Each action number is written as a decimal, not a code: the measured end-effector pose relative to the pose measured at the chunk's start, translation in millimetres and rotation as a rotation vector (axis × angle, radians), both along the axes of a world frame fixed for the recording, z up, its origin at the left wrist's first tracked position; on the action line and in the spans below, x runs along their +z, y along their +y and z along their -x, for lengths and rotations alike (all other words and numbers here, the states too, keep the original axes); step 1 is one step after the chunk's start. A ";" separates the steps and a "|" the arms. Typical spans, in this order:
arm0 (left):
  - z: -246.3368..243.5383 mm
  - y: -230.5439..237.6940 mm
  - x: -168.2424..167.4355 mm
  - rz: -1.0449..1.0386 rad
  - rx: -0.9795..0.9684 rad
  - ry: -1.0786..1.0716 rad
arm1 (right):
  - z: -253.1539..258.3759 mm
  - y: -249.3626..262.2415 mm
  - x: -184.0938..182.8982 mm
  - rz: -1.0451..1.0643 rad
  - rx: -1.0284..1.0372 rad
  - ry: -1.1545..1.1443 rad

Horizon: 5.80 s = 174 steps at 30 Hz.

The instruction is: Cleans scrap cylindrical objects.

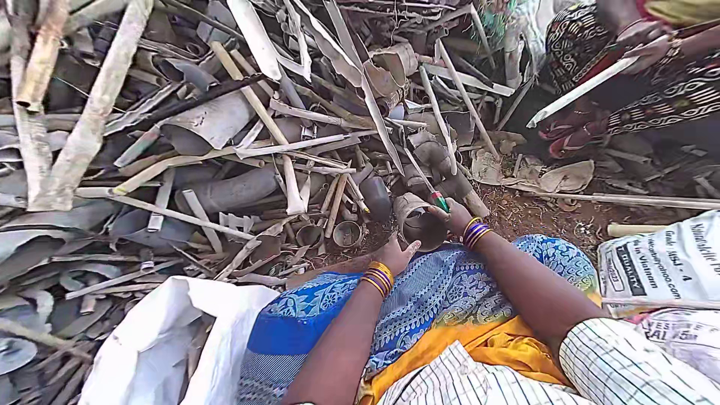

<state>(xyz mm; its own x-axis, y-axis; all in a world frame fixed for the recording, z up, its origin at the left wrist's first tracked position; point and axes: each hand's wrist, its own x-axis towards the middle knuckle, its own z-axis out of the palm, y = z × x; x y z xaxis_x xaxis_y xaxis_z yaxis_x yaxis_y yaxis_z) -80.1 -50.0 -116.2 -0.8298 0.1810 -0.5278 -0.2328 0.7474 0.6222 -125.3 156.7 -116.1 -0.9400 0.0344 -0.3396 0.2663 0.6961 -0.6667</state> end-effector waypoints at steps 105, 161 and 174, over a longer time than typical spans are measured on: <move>60.1 -15.0 -15.1 0.017 0.417 0.179 | -14.7 -29.8 -3.1 -0.277 0.297 -0.367; 57.8 -35.0 -5.5 -0.593 0.634 0.171 | -19.0 -51.6 -4.8 -0.146 0.477 -0.264; 57.0 -43.4 42.0 -0.131 0.837 0.475 | -27.9 -50.8 13.5 -0.239 0.489 -0.156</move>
